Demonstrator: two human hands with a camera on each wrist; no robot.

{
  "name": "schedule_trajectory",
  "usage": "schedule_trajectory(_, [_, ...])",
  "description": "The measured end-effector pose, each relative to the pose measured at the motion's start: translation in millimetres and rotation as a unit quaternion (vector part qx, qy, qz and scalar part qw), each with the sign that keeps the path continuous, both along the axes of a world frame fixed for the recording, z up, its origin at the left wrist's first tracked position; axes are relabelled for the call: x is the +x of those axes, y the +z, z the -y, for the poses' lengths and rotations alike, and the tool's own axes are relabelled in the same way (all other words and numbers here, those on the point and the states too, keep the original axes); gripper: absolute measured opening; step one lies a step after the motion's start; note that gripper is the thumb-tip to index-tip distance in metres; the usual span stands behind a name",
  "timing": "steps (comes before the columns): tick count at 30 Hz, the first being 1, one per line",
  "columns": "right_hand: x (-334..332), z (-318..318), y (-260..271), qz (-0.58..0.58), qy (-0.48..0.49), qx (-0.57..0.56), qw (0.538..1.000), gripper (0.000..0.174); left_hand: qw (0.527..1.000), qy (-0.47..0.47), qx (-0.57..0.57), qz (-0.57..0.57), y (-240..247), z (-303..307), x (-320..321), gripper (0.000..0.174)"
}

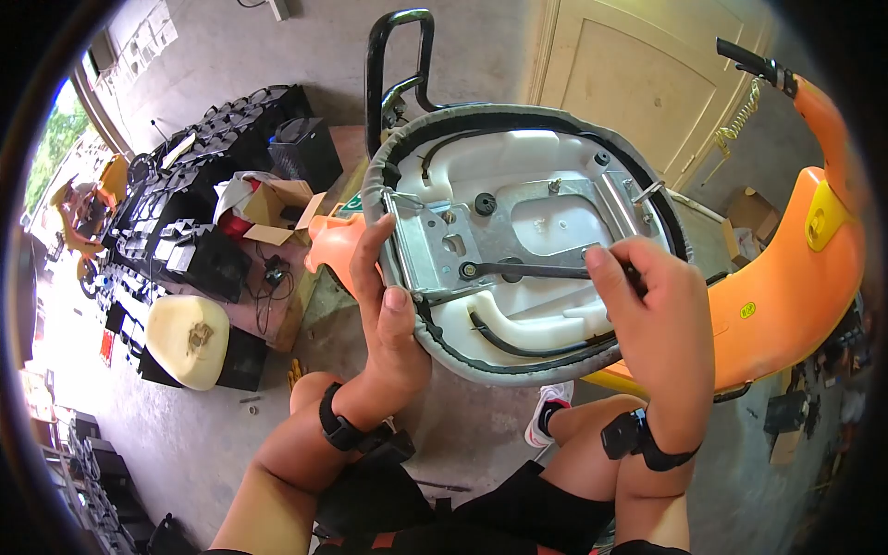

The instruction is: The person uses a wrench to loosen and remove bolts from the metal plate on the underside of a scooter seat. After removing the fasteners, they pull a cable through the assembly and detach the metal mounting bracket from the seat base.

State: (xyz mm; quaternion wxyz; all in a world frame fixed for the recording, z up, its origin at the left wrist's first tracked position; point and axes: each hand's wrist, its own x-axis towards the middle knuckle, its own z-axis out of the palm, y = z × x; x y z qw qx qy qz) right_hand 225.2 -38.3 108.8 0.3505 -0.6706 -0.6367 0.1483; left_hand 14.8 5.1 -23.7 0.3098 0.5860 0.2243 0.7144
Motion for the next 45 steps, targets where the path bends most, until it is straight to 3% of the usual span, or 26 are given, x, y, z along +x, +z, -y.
schedule_trajectory(4, [-5.9,16.2,6.0,0.061,0.0,0.014,0.998,0.029,0.999,0.0,-0.035,0.011,6.8,5.0,0.6,0.068])
schedule_trajectory(7, [-9.5,29.6,3.9,0.039,0.016,0.039,0.998,0.026,0.995,-0.001,-0.075,0.059,-0.8,-3.0,3.6,0.078])
schedule_trajectory(12, [-20.9,52.6,11.6,0.017,0.025,0.009,1.0,0.023,0.996,0.012,-0.083,0.029,15.6,7.0,7.6,0.079])
schedule_trajectory(15, [-25.2,59.7,13.5,0.069,0.153,0.045,0.985,0.028,0.994,0.006,-0.091,0.06,17.4,7.7,11.8,0.081])
schedule_trajectory(16, [-24.7,59.8,11.2,0.068,0.152,0.045,0.985,0.028,0.992,-0.007,-0.097,0.079,18.1,7.8,13.6,0.082])
schedule_trajectory(18, [-25.9,59.2,5.8,0.07,0.273,0.052,0.958,0.029,0.991,-0.004,-0.097,0.096,18.7,7.6,16.5,0.083])
schedule_trajectory(19, [-27.4,54.7,-7.0,0.05,0.324,0.111,0.938,0.03,0.992,-0.008,-0.084,0.089,17.0,6.9,15.4,0.081])
schedule_trajectory(20, [-30.5,52.0,-11.1,0.049,0.323,0.111,0.939,0.03,0.994,-0.011,-0.071,0.082,16.1,6.7,15.1,0.079])
schedule_trajectory(22, [-39.3,46.0,-14.1,0.07,0.402,0.178,0.896,0.03,0.993,-0.029,-0.073,0.089,14.6,7.4,15.3,0.078])
schedule_trajectory(29, [-45.7,37.8,-19.3,0.202,0.394,0.303,0.844,0.032,0.995,-0.02,-0.062,0.076,11.0,5.5,10.9,0.077])
schedule_trajectory(32, [-54.6,39.3,-17.6,0.199,0.355,0.292,0.866,0.041,0.995,-0.034,-0.064,0.07,11.7,6.0,9.0,0.075])
schedule_trajectory(45, [-71.5,37.3,-23.8,0.218,0.324,0.325,0.861,0.038,0.992,-0.051,-0.098,0.064,21.1,10.1,2.4,0.068])
